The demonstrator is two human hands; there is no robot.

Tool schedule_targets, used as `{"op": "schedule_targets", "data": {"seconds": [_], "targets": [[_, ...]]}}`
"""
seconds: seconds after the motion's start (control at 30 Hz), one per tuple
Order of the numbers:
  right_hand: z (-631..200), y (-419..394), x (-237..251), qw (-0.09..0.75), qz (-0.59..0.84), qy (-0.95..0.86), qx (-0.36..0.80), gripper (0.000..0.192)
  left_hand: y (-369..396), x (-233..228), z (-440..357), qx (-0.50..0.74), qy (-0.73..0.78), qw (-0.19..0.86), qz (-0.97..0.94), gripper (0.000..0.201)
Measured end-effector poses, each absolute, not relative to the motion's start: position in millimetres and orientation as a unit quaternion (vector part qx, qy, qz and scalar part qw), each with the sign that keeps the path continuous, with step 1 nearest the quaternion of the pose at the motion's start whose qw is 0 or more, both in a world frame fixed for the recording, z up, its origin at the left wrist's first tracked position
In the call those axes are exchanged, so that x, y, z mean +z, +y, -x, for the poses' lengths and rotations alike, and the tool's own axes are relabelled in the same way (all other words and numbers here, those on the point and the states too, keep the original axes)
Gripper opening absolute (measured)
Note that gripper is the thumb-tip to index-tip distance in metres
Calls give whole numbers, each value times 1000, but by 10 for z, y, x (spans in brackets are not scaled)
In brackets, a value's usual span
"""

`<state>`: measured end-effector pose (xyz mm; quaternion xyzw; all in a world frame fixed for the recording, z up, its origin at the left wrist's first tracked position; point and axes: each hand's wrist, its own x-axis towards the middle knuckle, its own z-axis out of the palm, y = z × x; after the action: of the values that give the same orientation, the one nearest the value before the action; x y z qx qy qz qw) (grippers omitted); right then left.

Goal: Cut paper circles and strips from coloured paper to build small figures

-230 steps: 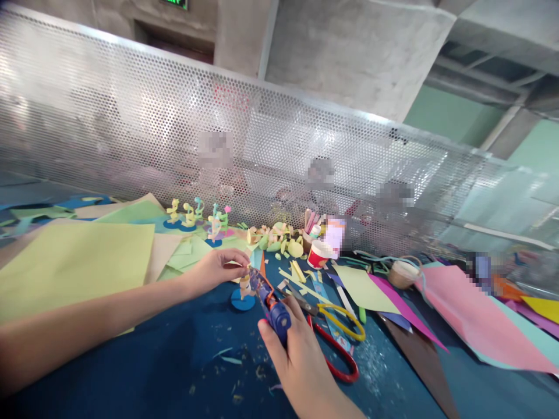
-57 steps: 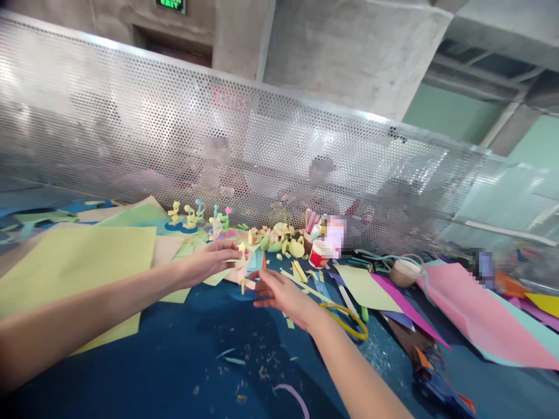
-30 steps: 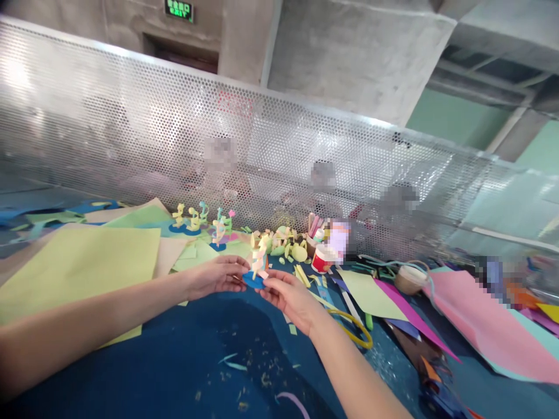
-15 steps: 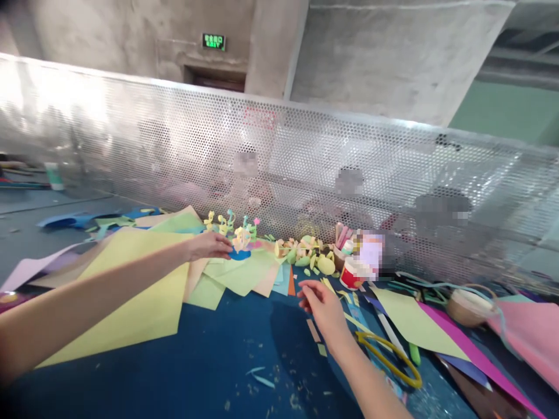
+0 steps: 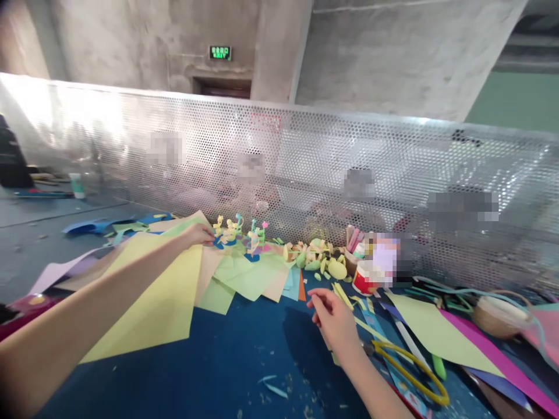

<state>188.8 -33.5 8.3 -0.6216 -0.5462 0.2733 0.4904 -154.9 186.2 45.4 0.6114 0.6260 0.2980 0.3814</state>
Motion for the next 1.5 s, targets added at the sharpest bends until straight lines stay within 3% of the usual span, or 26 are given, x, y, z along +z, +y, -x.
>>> {"op": "schedule_targets", "data": {"seconds": [0.33, 0.67, 0.8, 1.03, 1.3, 1.5], "targets": [[-1873, -368, 0, 445, 618, -598, 250, 27, 1937, 339, 1541, 234, 687, 238, -646, 30], [-1843, -371, 43, 452, 613, -603, 238, 25, 1772, 306, 1692, 219, 667, 115, -702, 32], [-1857, -364, 17, 437, 617, -614, 227, 25, 1610, 161, 1708, 230, 637, 55, -734, 19], [-1854, -404, 9, 412, 623, -637, 188, 24, 1474, 62, 1658, 247, 622, -40, -742, 28], [-1799, -536, 13, 251, 607, -748, -99, 26, 1327, 154, 1551, 241, 633, -109, -728, 29], [-1766, -625, 50, 154, 562, -800, -145, 32, 940, 399, 1203, 257, 614, -137, -733, 32]]}}
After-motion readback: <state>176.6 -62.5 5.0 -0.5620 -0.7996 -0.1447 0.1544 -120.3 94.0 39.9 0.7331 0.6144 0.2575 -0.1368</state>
